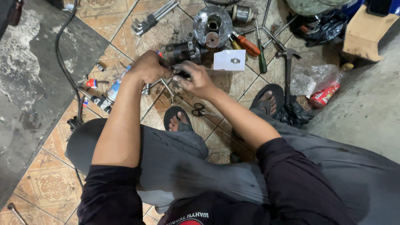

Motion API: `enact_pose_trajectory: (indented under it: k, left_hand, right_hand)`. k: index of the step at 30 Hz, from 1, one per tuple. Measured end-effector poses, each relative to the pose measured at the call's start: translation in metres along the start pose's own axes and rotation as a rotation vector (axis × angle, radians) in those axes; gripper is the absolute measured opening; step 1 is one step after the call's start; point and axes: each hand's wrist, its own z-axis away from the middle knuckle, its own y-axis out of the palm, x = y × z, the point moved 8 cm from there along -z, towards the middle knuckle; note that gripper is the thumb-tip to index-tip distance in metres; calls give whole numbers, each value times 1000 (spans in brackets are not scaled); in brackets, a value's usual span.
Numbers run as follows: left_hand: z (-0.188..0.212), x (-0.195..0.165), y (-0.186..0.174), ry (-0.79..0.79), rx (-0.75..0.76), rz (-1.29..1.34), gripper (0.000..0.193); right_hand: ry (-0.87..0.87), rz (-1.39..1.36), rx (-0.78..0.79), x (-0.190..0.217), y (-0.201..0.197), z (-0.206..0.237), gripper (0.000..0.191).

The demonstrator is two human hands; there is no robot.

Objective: The person sits on the floor and uses a screwdriver to manipulate a small metal component, then uses an angle grinder to smooth its surface. The person repeatedly inspects the component and continues grinding.

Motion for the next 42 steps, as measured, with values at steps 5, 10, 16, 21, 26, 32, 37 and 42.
enact_pose_trajectory:
  k: [5,10,16,21,26,32,37,42]
  left_hand:
    - [-3,5,23,-27,76,-26,40]
    - [-10,12,47,-143,48,-256,51]
    - [-21,20,39,-118,-102,-187,39]
    - [-26,1,35,32,-138,-262,51]
    - [-22,-22,35,56,-125,-87,42]
    - [-15,-58,31,189,-113,-69,38]
    - [-9,-71,23,196,-138,-65,40]
    - [2,-84,8,214,-147,-27,35]
  right_hand:
    - [51,-2,-173,5,15,28,32]
    - [323,-169,-138,-10,29,54,30]
    - [311,141,21,-37,20,70,35]
    - [134,671,90,-52,-9,81,38]
    - [224,666,202,-55,-8,76,38]
    - [252,702,231,-44,-7,64,17]
    - [300,743,251,-49,-1,66,21]
    - [360,579,273,-56,3,71,27]
